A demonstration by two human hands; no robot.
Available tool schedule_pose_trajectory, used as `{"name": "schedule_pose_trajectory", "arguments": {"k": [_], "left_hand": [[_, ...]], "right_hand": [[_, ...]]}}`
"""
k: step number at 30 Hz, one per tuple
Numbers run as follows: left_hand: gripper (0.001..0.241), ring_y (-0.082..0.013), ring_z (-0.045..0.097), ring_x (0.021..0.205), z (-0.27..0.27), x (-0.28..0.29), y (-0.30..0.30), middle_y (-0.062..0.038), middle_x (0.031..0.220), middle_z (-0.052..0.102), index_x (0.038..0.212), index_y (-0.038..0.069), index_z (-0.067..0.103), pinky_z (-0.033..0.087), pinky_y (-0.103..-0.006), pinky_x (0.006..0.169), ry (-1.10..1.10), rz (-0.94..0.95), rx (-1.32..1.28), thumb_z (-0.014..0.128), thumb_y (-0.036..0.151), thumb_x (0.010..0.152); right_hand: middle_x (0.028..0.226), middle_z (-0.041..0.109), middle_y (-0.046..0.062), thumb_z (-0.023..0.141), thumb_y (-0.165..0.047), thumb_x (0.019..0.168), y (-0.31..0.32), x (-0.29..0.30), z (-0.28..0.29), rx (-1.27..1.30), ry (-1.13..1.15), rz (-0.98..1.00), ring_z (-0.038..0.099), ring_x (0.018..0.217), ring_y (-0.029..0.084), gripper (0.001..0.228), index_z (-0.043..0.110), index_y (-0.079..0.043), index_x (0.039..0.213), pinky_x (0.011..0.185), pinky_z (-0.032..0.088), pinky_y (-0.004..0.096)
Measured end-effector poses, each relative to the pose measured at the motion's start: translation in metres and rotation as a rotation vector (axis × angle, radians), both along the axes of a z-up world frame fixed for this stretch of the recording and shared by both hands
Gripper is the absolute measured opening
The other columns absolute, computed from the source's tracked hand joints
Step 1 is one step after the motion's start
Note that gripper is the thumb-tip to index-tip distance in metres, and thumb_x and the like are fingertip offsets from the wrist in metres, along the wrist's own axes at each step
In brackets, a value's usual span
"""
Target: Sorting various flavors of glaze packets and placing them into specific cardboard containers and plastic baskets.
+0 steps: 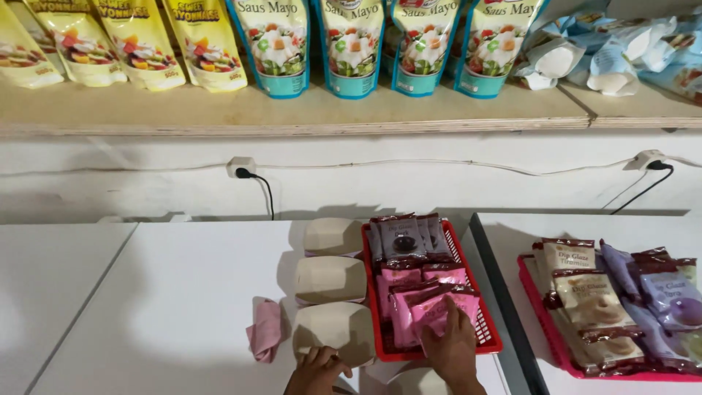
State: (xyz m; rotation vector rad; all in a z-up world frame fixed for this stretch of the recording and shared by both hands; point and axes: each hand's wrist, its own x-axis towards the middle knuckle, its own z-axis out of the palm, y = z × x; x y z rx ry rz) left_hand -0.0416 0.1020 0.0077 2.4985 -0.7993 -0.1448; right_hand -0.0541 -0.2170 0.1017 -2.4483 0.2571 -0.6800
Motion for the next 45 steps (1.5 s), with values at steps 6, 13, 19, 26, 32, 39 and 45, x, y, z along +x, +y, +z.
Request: {"name": "schedule_pose_trajectory", "arguments": {"k": [6,13,19,26,32,39,45], "left_hand": [[0.028,-0.0269,0.055,0.113,0.027,-0.018,-0.01,-0.002,0.11,0.062,0.104,0.022,0.07,0.038,-0.0502,0.091,-0.144,0.063,-0.042,0.079,0.023,0.077],[0.028,-0.0295,0.058,0.104,0.055,-0.028,-0.03,-0.005,0.1,0.067,0.103,0.015,0.064,0.04,-0.0494,0.089,-0.203,0.257,-0.121,0.077,0.019,0.079],[0.024,-0.0311,0.059,0.103,0.049,-0.019,-0.025,-0.007,0.1,0.067,0.103,0.014,0.065,0.041,-0.0485,0.091,-0.252,0.267,-0.162,0.073,0.015,0.081],[0.02,-0.0314,0.059,0.104,0.065,0.001,-0.023,-0.007,0.099,0.067,0.102,0.014,0.063,0.042,-0.0471,0.093,-0.219,0.223,-0.178,0.071,0.012,0.083],[0.022,-0.0318,0.06,0.104,0.07,0.005,-0.015,-0.007,0.101,0.067,0.104,0.014,0.063,0.042,-0.047,0.093,-0.152,0.232,-0.085,0.071,0.012,0.083],[0.025,-0.0315,0.059,0.106,0.069,0.004,-0.009,-0.006,0.105,0.067,0.104,0.016,0.068,0.043,-0.0469,0.093,-0.19,0.221,-0.075,0.074,0.012,0.08],[0.039,-0.0323,0.057,0.106,0.113,0.004,-0.013,-0.009,0.109,0.064,0.11,0.014,0.07,0.042,-0.0461,0.095,-0.086,0.148,-0.123,0.083,0.026,0.076]], "right_hand": [[0.128,0.057,0.026,0.086,-0.032,0.069,0.001,0.0,-0.01,-0.043,0.021,-0.021,0.057,0.113,0.044,0.098,0.039,-0.006,0.151,0.095,0.048,0.053],[0.128,0.059,0.023,0.084,-0.031,0.072,0.003,-0.007,-0.004,-0.057,-0.104,0.03,0.058,0.11,0.042,0.093,0.039,-0.005,0.149,0.094,0.048,0.052],[0.131,0.055,0.025,0.084,-0.033,0.075,0.004,-0.011,0.012,-0.026,0.017,0.04,0.055,0.115,0.045,0.093,0.038,-0.004,0.151,0.099,0.045,0.053],[0.136,0.052,0.027,0.083,-0.035,0.075,-0.004,-0.008,-0.004,-0.023,0.036,0.051,0.053,0.119,0.045,0.095,0.037,-0.005,0.151,0.101,0.045,0.052],[0.139,0.05,0.028,0.082,-0.031,0.075,-0.006,-0.009,-0.009,-0.015,0.064,0.049,0.05,0.123,0.047,0.094,0.036,-0.005,0.153,0.104,0.042,0.053],[0.139,0.049,0.026,0.081,-0.035,0.075,-0.007,-0.005,-0.014,-0.071,-0.004,0.069,0.051,0.123,0.047,0.095,0.034,-0.005,0.152,0.103,0.043,0.054],[0.135,0.05,0.026,0.085,-0.038,0.071,-0.001,0.0,-0.004,-0.039,0.158,-0.03,0.052,0.122,0.044,0.103,0.031,-0.008,0.155,0.102,0.044,0.054]]}}
